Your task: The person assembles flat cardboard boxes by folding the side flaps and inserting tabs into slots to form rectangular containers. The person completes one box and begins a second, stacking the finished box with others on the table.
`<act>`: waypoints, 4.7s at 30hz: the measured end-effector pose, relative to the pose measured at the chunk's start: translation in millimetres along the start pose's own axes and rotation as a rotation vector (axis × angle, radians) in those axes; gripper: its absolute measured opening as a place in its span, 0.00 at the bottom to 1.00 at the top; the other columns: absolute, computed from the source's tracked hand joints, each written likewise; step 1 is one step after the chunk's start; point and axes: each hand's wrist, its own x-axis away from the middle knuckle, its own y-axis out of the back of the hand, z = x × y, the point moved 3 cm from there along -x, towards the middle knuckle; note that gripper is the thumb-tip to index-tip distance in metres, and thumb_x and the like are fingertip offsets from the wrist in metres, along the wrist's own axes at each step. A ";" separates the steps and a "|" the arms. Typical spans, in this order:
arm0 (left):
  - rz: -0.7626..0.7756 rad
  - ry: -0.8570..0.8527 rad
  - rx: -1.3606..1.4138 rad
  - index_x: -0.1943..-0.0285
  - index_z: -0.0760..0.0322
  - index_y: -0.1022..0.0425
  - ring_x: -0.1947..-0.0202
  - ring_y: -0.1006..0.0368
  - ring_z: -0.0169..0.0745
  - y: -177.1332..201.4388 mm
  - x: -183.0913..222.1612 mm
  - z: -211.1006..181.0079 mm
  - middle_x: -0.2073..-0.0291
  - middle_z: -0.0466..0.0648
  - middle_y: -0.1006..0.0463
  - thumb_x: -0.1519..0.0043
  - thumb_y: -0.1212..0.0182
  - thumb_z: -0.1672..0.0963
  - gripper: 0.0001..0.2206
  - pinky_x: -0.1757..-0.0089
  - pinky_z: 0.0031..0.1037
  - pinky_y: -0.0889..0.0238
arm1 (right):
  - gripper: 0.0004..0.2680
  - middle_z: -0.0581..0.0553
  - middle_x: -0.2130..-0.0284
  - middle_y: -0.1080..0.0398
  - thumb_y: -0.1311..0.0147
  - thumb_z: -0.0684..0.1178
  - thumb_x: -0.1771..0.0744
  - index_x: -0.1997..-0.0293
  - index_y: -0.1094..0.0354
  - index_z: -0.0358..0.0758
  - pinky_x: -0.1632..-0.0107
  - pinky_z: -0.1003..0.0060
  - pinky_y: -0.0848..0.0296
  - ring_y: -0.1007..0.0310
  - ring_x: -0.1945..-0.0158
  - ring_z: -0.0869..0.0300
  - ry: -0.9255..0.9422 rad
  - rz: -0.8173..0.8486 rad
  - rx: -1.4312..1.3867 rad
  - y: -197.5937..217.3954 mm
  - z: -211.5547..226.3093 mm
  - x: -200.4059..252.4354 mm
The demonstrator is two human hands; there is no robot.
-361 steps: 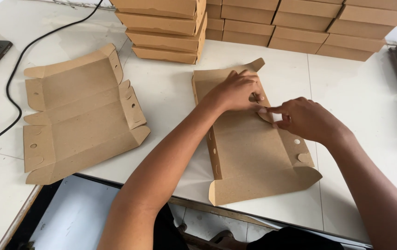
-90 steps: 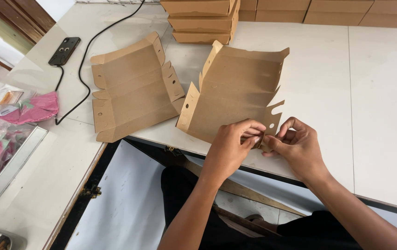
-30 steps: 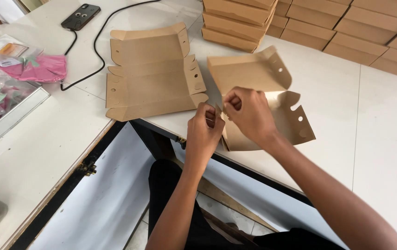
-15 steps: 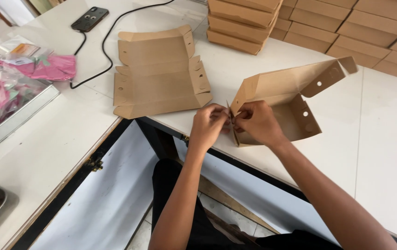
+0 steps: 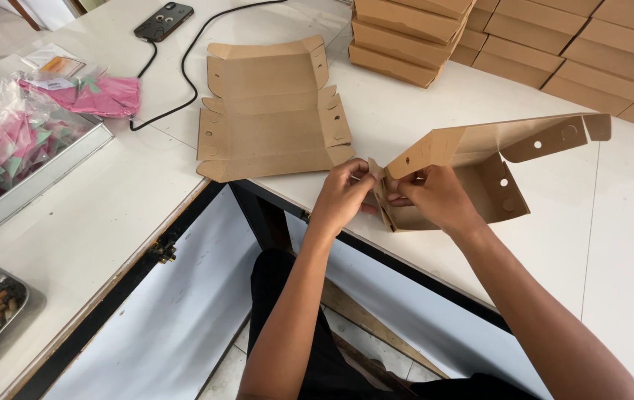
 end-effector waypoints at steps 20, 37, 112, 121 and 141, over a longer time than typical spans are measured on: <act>0.118 -0.040 0.181 0.60 0.71 0.21 0.65 0.27 0.40 8.0 -2.0 13.8 0.69 0.54 0.28 0.40 0.38 0.58 0.07 0.68 0.41 0.18 | 0.11 0.27 0.69 0.30 0.48 0.29 0.36 0.49 0.33 0.15 0.61 0.51 0.14 0.19 0.65 0.44 0.080 -0.024 -0.067 -5.5 19.1 8.3; 0.053 -0.037 0.093 0.63 0.74 0.21 0.68 0.27 0.39 5.9 -3.8 11.0 0.72 0.56 0.28 0.41 0.40 0.61 0.06 0.68 0.40 0.18 | 0.07 0.31 0.62 0.23 0.44 0.37 0.33 0.52 0.29 0.24 0.56 0.60 0.16 0.17 0.60 0.50 0.045 -0.051 0.064 -2.6 11.8 8.6; 0.190 -0.062 0.279 0.71 0.74 0.22 0.76 0.20 0.41 9.2 -12.1 36.2 0.79 0.58 0.22 0.39 0.33 0.58 0.11 0.72 0.29 0.19 | 0.07 0.37 0.68 0.27 0.41 0.40 0.34 0.54 0.31 0.29 0.65 0.65 0.19 0.22 0.68 0.56 -0.161 0.201 -0.277 49.2 -85.8 -22.8; 0.251 -0.055 0.195 0.71 0.72 0.23 0.77 0.22 0.37 8.5 -8.6 28.1 0.79 0.56 0.23 0.41 0.30 0.56 0.12 0.74 0.26 0.20 | 0.07 0.38 0.69 0.27 0.41 0.40 0.34 0.54 0.31 0.29 0.66 0.66 0.20 0.23 0.70 0.57 -0.171 0.218 -0.303 49.6 -89.9 -21.6; -0.146 -0.575 -0.774 0.43 0.60 0.22 0.62 0.19 0.47 -10.2 20.2 -13.1 0.65 0.52 0.22 0.45 0.32 0.49 0.22 0.67 0.34 0.17 | 0.07 0.40 0.72 0.28 0.40 0.40 0.34 0.55 0.30 0.31 0.70 0.68 0.21 0.25 0.72 0.60 -0.148 0.174 -0.371 15.1 -63.6 -28.9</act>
